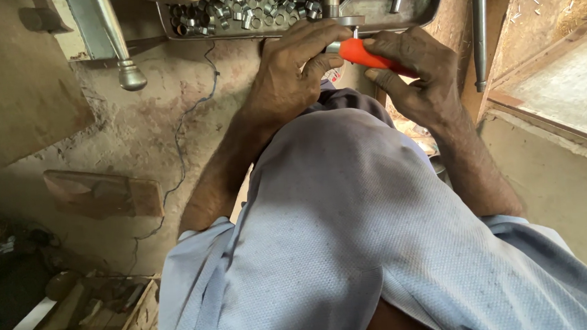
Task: The person operates a metalworking machine by pulling a lever and turning a handwheel, then picks up a small metal component and inserts it into an orange tube. They place the assembly into the machine and operate the controls again to process the item.
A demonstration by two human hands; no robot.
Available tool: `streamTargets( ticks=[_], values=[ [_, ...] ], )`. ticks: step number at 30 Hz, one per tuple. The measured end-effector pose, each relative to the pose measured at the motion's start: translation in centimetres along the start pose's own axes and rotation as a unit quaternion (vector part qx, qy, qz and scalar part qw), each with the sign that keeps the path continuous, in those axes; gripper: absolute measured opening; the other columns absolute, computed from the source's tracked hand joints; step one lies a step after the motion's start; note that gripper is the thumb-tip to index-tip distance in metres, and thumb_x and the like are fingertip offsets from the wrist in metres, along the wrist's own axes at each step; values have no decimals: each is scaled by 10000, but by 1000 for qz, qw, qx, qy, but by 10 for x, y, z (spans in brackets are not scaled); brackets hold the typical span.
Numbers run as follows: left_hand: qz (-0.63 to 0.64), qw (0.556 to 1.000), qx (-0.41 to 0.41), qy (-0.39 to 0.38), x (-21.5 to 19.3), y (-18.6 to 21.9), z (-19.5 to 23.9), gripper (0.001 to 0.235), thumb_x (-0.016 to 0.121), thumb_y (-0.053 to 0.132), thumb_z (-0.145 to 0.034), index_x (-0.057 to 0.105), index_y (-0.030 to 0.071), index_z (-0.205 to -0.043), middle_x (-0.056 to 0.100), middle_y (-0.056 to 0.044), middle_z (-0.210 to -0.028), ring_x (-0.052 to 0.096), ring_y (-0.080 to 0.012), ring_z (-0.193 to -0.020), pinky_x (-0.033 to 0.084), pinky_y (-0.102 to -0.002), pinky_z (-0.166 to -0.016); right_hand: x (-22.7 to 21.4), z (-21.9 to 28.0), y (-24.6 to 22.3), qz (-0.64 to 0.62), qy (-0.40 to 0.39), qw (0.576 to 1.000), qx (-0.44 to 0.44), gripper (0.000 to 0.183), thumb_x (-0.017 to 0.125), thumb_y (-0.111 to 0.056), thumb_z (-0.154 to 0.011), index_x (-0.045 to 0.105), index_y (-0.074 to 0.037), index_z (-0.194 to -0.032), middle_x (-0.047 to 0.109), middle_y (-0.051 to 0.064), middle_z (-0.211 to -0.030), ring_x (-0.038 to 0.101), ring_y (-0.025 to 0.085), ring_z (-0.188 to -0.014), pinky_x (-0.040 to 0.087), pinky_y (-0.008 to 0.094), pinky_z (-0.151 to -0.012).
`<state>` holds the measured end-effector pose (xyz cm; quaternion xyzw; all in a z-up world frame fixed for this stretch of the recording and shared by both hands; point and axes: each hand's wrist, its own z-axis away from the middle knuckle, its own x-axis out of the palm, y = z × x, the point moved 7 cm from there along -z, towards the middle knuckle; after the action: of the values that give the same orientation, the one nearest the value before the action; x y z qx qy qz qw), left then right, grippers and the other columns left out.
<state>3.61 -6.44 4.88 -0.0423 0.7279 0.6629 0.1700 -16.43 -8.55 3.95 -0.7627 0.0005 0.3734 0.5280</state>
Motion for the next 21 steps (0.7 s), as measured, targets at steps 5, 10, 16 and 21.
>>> streamTargets(
  ticks=[5, 10, 16, 21],
  values=[
    [21, 998, -53, -16, 2, -5, 8, 308, 647, -14, -980, 670, 16, -1286, 715, -150, -1288, 685, -261, -1201, 578, -367, -1070, 4, 4, -4, -14, -15, 1000, 6, 380, 856, -172, -958, 726, -19, -1281, 756, 155, -1222, 671, 176, -886, 561, 306, -754],
    [62, 981, -175, -53, 7, -14, 17, 296, 621, -2, -997, 684, 26, -1285, 732, -152, -1125, 720, -206, -962, 618, -316, -855, 14, 7, -9, -10, -54, 998, -30, 378, 844, -167, -961, 706, 4, -1268, 759, 179, -1187, 721, 185, -834, 592, 300, -692],
    [85, 995, -50, -35, 16, -27, 31, 293, 614, -28, -1009, 671, 14, -1293, 739, -130, -1154, 722, -177, -984, 605, -313, -858, 15, 6, -18, -6, -76, 997, -13, 405, 866, -145, -886, 708, 58, -1198, 762, 187, -1043, 716, 206, -749, 574, 299, -609],
    [48, 988, -134, -54, 21, -30, 29, 280, 638, 6, -999, 695, 37, -1271, 743, -126, -1011, 712, -158, -823, 586, -299, -734, 23, 11, -18, 21, -76, 996, -39, 379, 860, -162, -906, 705, 26, -1197, 762, 168, -1060, 734, 210, -805, 596, 296, -656]
  ],
)
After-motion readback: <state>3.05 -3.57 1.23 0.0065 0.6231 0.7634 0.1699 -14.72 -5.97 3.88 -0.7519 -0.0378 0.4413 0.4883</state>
